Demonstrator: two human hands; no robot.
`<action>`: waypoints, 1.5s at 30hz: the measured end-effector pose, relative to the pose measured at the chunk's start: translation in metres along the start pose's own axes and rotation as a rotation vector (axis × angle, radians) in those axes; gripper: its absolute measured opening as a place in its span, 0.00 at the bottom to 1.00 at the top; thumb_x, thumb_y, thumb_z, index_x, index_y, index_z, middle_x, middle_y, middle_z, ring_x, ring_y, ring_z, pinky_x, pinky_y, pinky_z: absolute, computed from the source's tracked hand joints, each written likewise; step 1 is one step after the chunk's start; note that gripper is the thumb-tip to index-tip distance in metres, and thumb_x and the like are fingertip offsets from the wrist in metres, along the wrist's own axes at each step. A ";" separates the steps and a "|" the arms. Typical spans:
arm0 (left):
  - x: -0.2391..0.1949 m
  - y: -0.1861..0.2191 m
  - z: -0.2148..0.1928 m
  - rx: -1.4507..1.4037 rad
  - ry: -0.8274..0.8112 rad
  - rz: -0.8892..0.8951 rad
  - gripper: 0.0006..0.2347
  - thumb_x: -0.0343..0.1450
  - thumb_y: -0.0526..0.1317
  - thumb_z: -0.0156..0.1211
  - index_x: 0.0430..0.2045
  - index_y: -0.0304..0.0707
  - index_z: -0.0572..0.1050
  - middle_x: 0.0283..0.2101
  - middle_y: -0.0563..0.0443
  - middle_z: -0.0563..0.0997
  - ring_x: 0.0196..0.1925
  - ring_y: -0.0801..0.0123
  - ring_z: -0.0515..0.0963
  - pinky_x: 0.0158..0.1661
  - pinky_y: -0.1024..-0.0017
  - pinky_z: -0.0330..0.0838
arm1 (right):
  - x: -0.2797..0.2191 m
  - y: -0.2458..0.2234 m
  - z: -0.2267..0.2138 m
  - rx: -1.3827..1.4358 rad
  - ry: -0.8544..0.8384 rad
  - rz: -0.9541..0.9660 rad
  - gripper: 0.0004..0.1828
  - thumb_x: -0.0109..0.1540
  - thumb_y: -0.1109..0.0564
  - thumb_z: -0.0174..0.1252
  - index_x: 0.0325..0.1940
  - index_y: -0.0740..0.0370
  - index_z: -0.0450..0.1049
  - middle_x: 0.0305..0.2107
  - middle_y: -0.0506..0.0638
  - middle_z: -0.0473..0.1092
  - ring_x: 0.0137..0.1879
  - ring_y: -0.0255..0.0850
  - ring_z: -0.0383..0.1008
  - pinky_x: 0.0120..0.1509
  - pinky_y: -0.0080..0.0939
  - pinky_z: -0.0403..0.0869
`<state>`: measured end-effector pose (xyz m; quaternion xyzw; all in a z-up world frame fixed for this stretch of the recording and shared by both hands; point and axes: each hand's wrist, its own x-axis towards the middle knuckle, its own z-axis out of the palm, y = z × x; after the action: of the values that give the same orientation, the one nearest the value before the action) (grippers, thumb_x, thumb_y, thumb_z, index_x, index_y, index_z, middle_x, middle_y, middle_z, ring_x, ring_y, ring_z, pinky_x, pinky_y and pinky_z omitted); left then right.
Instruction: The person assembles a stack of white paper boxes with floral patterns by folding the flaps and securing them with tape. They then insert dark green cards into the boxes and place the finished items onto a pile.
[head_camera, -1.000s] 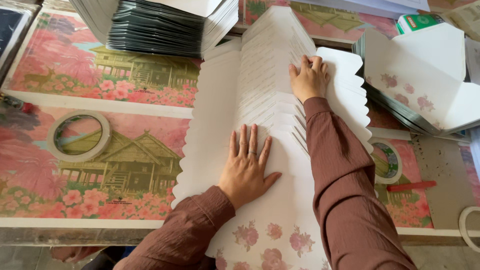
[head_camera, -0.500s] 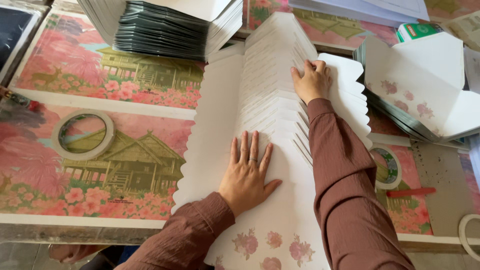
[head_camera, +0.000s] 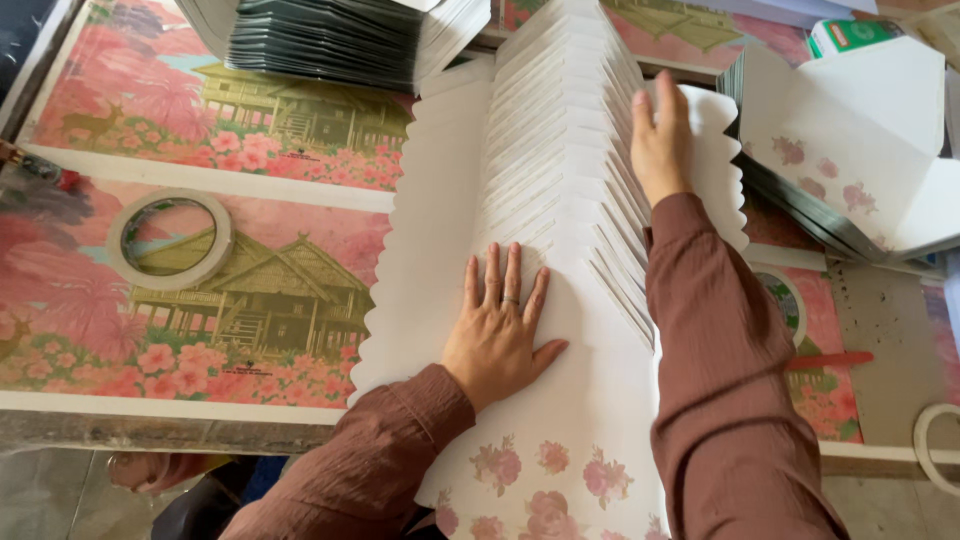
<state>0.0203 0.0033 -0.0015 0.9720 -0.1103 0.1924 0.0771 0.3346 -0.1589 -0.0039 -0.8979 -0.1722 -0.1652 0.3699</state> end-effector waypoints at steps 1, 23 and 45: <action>0.000 0.000 0.000 -0.004 -0.005 0.003 0.34 0.67 0.62 0.40 0.62 0.35 0.58 0.66 0.22 0.51 0.68 0.31 0.49 0.63 0.39 0.43 | -0.016 -0.021 -0.013 -0.002 -0.001 0.007 0.29 0.69 0.45 0.41 0.68 0.66 0.52 0.63 0.63 0.54 0.69 0.54 0.53 0.70 0.50 0.55; -0.049 0.018 -0.001 -0.187 -0.002 0.003 0.30 0.67 0.51 0.53 0.59 0.28 0.61 0.65 0.24 0.55 0.69 0.36 0.52 0.64 0.41 0.41 | -0.170 -0.057 -0.006 -0.417 -0.177 -0.172 0.25 0.68 0.49 0.43 0.68 0.56 0.60 0.65 0.57 0.55 0.70 0.54 0.54 0.69 0.61 0.54; -0.148 -0.361 -0.097 0.245 0.324 -0.573 0.25 0.74 0.34 0.63 0.63 0.22 0.58 0.61 0.16 0.55 0.61 0.28 0.61 0.55 0.43 0.60 | -0.169 -0.052 -0.003 -0.384 -0.075 -0.288 0.23 0.65 0.55 0.45 0.63 0.65 0.67 0.62 0.62 0.60 0.67 0.56 0.57 0.66 0.59 0.54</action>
<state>-0.0596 0.3976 -0.0099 0.9225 0.2044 0.3264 0.0271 0.1614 -0.1577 -0.0420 -0.9235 -0.2775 -0.2124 0.1583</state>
